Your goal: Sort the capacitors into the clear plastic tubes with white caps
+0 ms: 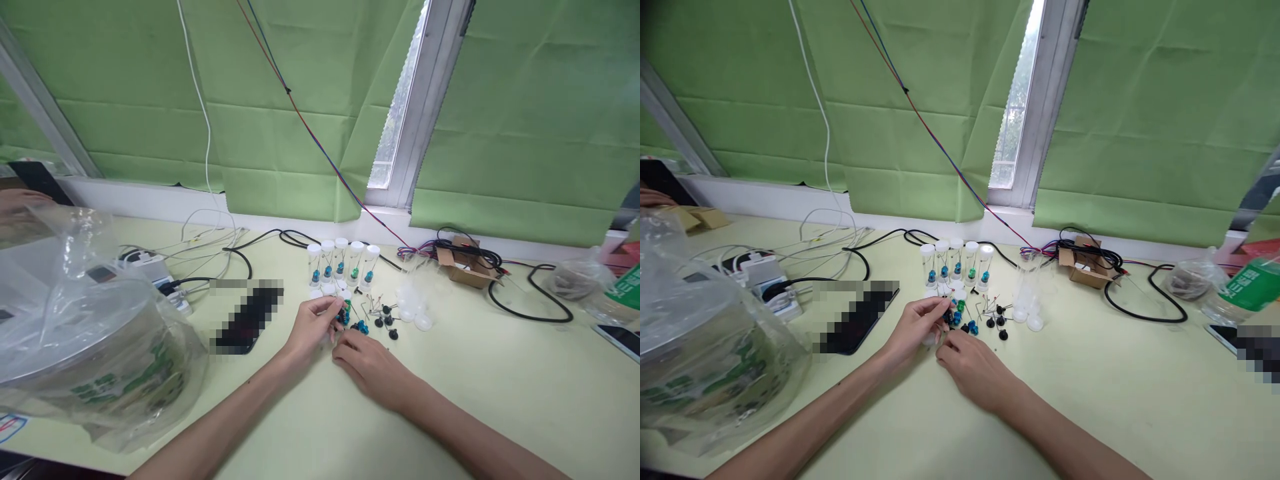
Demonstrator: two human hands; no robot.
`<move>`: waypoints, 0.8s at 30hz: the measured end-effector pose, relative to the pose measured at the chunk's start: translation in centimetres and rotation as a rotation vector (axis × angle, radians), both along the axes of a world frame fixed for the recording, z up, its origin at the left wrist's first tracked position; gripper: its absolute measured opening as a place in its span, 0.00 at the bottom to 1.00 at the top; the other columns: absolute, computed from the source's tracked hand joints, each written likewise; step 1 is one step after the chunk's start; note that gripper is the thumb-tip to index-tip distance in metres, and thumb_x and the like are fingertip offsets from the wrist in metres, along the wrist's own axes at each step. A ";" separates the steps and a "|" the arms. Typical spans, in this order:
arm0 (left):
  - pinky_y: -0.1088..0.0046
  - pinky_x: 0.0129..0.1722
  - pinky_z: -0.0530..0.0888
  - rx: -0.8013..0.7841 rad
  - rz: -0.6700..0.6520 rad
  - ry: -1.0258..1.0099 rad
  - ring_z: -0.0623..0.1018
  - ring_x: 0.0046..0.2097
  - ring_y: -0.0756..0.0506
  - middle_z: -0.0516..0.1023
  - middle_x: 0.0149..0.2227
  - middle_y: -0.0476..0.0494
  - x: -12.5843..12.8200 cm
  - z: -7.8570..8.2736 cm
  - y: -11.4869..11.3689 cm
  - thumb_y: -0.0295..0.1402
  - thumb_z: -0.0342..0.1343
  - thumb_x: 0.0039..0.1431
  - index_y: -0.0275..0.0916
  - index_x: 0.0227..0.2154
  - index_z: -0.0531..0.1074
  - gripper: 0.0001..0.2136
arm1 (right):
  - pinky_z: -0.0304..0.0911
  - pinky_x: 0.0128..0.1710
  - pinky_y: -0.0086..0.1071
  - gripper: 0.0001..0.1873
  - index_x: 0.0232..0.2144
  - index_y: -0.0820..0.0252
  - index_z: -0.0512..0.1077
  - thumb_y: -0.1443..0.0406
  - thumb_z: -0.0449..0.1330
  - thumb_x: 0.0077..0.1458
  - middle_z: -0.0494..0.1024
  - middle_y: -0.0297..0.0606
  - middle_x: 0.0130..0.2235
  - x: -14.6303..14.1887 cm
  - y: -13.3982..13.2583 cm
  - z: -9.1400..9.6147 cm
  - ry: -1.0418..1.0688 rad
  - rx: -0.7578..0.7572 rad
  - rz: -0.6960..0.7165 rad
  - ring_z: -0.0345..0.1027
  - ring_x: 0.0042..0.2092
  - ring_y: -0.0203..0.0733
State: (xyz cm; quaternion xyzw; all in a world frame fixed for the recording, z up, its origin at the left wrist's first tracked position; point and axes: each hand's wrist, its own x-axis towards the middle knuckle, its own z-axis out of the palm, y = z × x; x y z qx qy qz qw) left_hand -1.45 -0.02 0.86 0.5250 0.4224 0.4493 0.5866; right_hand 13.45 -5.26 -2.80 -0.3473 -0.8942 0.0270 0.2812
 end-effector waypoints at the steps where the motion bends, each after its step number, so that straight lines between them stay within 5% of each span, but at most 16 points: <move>1: 0.78 0.18 0.64 0.007 0.004 -0.004 0.68 0.19 0.53 0.74 0.22 0.47 0.0 0.0 0.0 0.45 0.64 0.50 0.33 0.31 0.77 0.17 | 0.65 0.34 0.33 0.11 0.34 0.60 0.69 0.72 0.49 0.65 0.72 0.42 0.36 0.0 0.0 0.1 0.008 -0.007 -0.001 0.65 0.37 0.41; 6: 0.77 0.18 0.66 0.056 0.014 -0.009 0.75 0.27 0.48 0.75 0.31 0.44 0.0 -0.2 0.3 0.46 0.62 0.51 0.34 0.30 0.77 0.17 | 0.65 0.33 0.33 0.11 0.33 0.61 0.68 0.71 0.48 0.65 0.71 0.41 0.34 -0.1 -0.1 0.4 0.017 -0.032 -0.029 0.65 0.36 0.42; 14: 0.77 0.23 0.71 0.031 0.000 -0.066 0.73 0.27 0.50 0.73 0.28 0.46 0.0 -0.2 0.2 0.44 0.64 0.51 0.33 0.28 0.76 0.16 | 0.65 0.34 0.34 0.09 0.33 0.59 0.66 0.71 0.49 0.65 0.69 0.40 0.35 0.1 0.0 -0.2 0.043 -0.057 -0.058 0.65 0.36 0.42; 24: 0.75 0.25 0.70 0.020 -0.044 -0.108 0.72 0.26 0.50 0.73 0.25 0.47 0.1 -0.4 0.0 0.48 0.63 0.51 0.34 0.29 0.76 0.18 | 0.64 0.39 0.36 0.08 0.36 0.57 0.63 0.73 0.48 0.65 0.69 0.40 0.36 0.6 0.2 0.0 0.395 -0.017 0.016 0.65 0.40 0.42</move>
